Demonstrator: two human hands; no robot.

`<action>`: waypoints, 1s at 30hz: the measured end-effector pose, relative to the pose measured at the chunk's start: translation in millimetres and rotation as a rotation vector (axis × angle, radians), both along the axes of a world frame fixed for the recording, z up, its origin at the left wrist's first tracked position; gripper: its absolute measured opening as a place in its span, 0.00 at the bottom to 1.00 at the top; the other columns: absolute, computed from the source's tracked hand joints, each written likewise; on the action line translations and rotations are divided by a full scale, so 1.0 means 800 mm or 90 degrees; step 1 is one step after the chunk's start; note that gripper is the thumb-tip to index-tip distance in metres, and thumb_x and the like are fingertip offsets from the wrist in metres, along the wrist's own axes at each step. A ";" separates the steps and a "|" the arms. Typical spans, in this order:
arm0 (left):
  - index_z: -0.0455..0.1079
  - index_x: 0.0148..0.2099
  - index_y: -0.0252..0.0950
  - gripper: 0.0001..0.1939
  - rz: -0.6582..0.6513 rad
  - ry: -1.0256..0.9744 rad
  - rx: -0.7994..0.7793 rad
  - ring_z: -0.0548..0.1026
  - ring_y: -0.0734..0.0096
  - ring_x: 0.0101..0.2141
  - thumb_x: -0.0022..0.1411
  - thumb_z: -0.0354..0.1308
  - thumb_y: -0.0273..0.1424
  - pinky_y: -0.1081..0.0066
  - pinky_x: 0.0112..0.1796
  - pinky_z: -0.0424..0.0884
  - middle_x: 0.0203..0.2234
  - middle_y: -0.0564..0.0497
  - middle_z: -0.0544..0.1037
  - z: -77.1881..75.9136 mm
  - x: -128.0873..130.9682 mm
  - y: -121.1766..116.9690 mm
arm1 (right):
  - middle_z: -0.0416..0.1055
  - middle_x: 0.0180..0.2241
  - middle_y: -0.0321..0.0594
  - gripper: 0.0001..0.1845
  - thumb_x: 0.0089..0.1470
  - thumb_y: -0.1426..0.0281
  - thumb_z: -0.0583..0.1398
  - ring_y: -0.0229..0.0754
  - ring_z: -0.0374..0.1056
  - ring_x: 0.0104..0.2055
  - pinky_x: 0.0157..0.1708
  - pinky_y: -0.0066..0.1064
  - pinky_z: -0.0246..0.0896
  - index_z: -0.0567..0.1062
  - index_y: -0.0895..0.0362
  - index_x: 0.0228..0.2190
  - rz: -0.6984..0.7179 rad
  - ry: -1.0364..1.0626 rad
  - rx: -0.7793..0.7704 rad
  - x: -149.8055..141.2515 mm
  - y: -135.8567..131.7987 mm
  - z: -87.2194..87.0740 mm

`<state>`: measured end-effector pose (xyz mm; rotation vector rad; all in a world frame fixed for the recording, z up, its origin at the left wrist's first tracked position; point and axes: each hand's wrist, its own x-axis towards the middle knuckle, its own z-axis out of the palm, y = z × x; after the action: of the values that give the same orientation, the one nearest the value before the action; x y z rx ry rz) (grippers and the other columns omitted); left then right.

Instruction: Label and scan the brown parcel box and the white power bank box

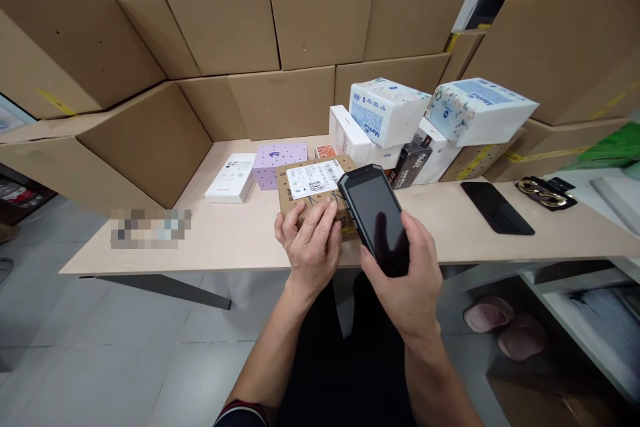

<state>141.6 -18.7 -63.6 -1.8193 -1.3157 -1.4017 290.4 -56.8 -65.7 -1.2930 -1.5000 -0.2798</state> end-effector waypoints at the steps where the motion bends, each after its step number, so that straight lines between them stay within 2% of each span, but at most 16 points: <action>1: 0.76 0.54 0.41 0.15 -0.003 0.001 0.001 0.70 0.59 0.55 0.65 0.62 0.30 0.57 0.63 0.49 0.46 0.50 0.84 0.000 0.000 0.000 | 0.71 0.55 0.59 0.39 0.51 0.62 0.68 0.58 0.70 0.58 0.55 0.54 0.70 0.66 0.61 0.61 0.001 0.000 -0.001 -0.002 0.000 0.001; 17: 0.77 0.52 0.43 0.15 -0.016 0.010 0.033 0.71 0.59 0.53 0.63 0.62 0.28 0.56 0.62 0.51 0.45 0.51 0.84 -0.004 -0.002 0.007 | 0.70 0.55 0.59 0.37 0.53 0.62 0.67 0.58 0.69 0.58 0.55 0.54 0.70 0.66 0.61 0.60 0.012 -0.003 -0.005 -0.012 0.006 -0.002; 30: 0.77 0.53 0.48 0.18 -0.021 -0.009 0.000 0.71 0.59 0.53 0.62 0.62 0.29 0.57 0.63 0.50 0.46 0.52 0.83 -0.004 -0.001 0.007 | 0.70 0.56 0.55 0.37 0.54 0.62 0.66 0.56 0.69 0.59 0.55 0.54 0.70 0.64 0.57 0.62 0.026 -0.026 -0.010 -0.003 0.008 0.001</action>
<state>140.6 -13.1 -67.2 -1.8418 -1.2989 -1.4343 287.6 -50.6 -64.7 -1.2743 -1.5648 -0.2690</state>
